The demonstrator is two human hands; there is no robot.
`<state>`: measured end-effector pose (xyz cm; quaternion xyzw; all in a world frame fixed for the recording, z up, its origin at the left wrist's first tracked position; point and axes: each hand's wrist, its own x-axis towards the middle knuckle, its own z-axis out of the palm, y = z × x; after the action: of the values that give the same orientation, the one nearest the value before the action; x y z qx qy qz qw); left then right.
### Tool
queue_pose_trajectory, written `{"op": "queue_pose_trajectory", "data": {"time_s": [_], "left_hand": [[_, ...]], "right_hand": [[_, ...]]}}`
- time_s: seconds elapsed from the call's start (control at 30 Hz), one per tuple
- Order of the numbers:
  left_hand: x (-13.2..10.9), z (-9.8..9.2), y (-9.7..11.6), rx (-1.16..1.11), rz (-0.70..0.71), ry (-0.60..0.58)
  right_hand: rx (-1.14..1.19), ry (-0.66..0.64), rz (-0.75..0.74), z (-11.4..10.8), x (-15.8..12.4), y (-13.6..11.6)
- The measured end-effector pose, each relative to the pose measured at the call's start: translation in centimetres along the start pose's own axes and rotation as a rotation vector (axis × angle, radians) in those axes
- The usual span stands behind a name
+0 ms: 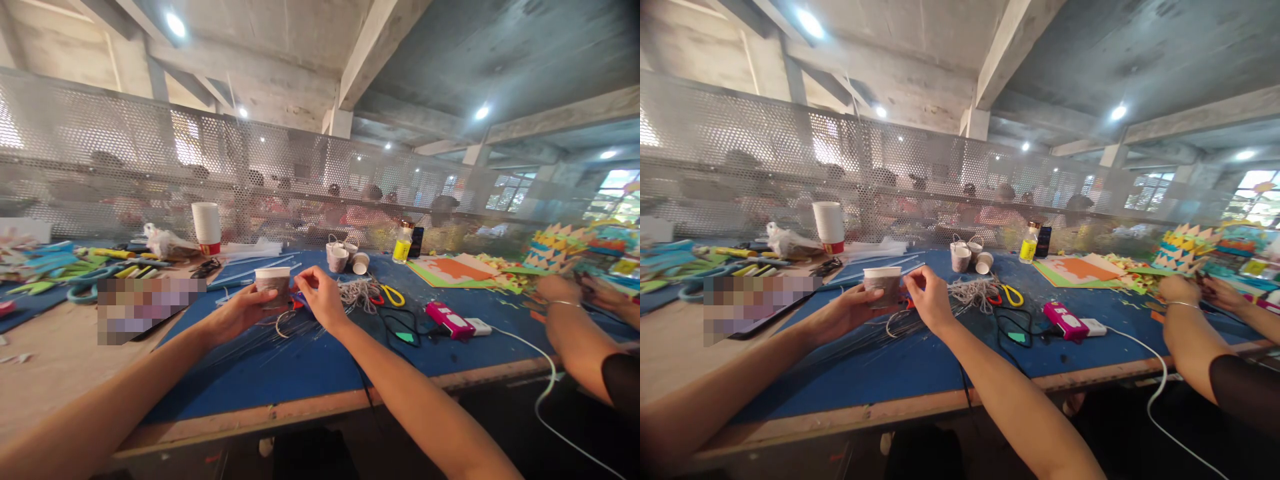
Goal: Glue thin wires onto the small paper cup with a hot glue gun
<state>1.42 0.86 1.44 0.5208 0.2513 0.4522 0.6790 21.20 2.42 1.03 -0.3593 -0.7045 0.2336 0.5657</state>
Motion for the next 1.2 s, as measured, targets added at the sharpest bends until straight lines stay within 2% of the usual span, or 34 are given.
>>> {"op": "queue_pose_trajectory", "data": {"time_s": [0.23, 1.0, 1.2], "left_hand": [[0.07, -0.54, -0.25, 0.01, 0.003, -0.026], [-0.23, -0.02, 0.13, 0.001, -0.014, -0.007], [-0.25, -0.44, 0.02, 0.008, -0.014, -0.045]], "right_hand": [[-0.014, 0.005, -0.003, -0.09, 0.07, 0.03], [-0.018, -0.016, 0.025, -0.4, 0.05, -0.36], [0.007, -0.036, 0.043, -0.43, 0.04, -0.49]]}}
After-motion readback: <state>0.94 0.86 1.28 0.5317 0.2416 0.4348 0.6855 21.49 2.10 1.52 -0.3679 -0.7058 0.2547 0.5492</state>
